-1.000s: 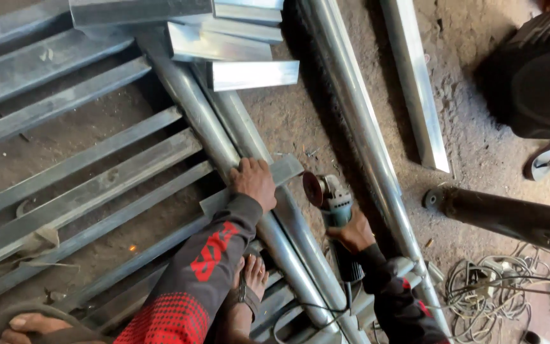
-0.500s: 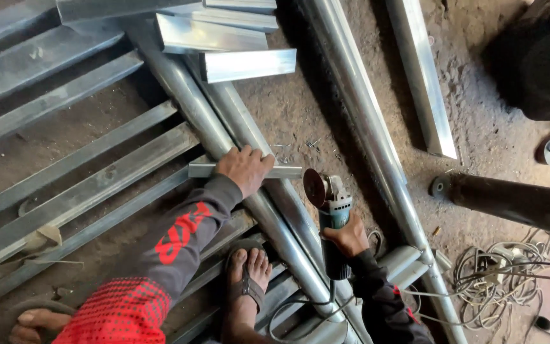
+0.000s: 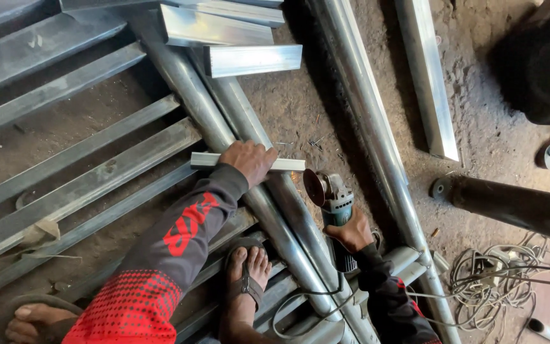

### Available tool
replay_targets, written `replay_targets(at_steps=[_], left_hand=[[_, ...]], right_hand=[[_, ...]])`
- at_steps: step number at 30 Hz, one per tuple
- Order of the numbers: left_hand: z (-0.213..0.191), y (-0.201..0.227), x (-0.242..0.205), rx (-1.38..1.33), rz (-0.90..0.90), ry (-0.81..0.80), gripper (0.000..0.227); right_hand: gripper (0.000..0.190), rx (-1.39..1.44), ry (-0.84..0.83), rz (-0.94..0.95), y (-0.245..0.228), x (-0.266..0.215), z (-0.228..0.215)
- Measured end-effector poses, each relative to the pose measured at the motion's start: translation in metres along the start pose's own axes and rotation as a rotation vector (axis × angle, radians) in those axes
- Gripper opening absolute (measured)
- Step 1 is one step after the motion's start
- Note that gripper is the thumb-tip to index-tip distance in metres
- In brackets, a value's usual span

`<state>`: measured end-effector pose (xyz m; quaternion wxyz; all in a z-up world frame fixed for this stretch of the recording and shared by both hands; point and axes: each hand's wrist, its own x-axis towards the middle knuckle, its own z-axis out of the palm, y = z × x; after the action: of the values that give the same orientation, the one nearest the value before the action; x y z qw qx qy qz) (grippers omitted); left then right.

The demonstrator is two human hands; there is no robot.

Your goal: Cutting small metal L-shaped profiles using a handheld angle grinder on the floor of a workshop.

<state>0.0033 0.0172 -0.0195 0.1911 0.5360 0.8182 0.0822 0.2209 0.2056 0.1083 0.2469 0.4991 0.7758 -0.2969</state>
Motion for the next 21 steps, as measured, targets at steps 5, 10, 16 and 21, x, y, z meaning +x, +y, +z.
replay_targets(at_steps=[5, 10, 16, 21], left_hand=[[-0.005, 0.000, 0.000, 0.003, 0.005, -0.032, 0.049], [0.006, -0.001, 0.002, -0.016, -0.001, -0.044, 0.051], [-0.012, 0.003, -0.003, -0.016, -0.012, -0.010, 0.040], [-0.013, 0.003, -0.001, 0.012, 0.001, -0.024, 0.043]], right_hand=[[0.053, -0.009, -0.021, -0.005, 0.001, 0.007, -0.001], [0.058, -0.023, -0.021, -0.012, 0.017, 0.019, 0.006], [0.058, 0.081, 0.005, 0.006, -0.002, 0.008, 0.001], [0.063, 0.115, -0.030, 0.026, 0.003, 0.013, -0.002]])
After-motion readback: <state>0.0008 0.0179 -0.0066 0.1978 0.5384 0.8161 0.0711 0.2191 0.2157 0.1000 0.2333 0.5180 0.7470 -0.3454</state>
